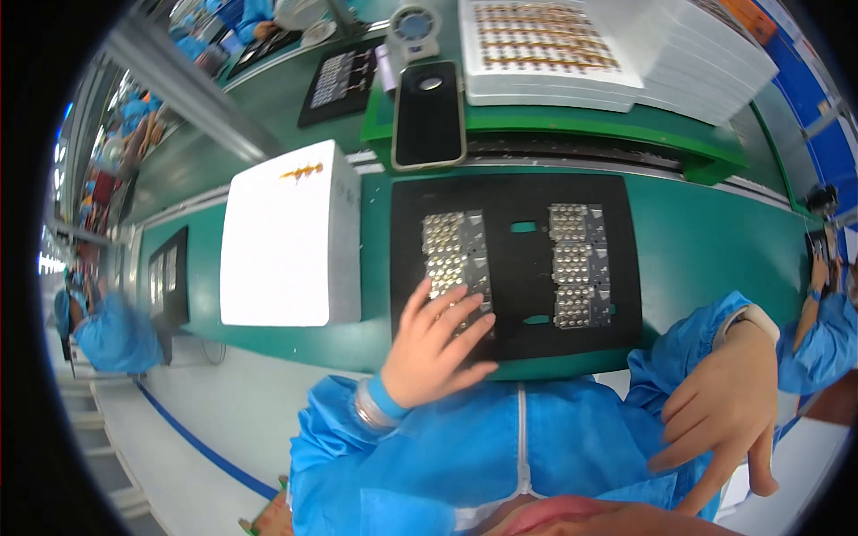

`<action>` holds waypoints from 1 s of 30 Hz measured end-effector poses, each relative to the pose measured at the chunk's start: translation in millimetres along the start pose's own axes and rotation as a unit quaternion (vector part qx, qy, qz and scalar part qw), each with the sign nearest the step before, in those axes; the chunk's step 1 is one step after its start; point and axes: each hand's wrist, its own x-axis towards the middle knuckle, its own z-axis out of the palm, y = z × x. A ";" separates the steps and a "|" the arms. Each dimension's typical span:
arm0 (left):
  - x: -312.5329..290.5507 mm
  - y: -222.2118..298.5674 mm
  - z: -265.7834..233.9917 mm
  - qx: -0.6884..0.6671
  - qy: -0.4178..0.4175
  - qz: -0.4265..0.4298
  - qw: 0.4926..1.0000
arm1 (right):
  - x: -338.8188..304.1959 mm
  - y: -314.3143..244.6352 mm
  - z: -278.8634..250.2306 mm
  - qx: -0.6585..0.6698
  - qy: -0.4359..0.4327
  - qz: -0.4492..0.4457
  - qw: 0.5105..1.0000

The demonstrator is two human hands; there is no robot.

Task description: The person assembles electronic components and wire connectors onto circuit boards by hand.

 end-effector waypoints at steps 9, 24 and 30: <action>13.6 -95.2 -129.0 0.336 0.074 -0.101 0.934 | 4.2 7.5 -0.3 0.000 0.027 0.003 1.000; 21.9 -196.5 -133.2 0.366 -0.010 -0.113 0.924 | 7.6 9.7 5.3 0.012 0.084 0.002 0.996; 28.8 -191.4 -133.7 0.323 0.015 -0.109 0.940 | 4.7 9.4 0.9 -0.008 0.078 0.007 0.997</action>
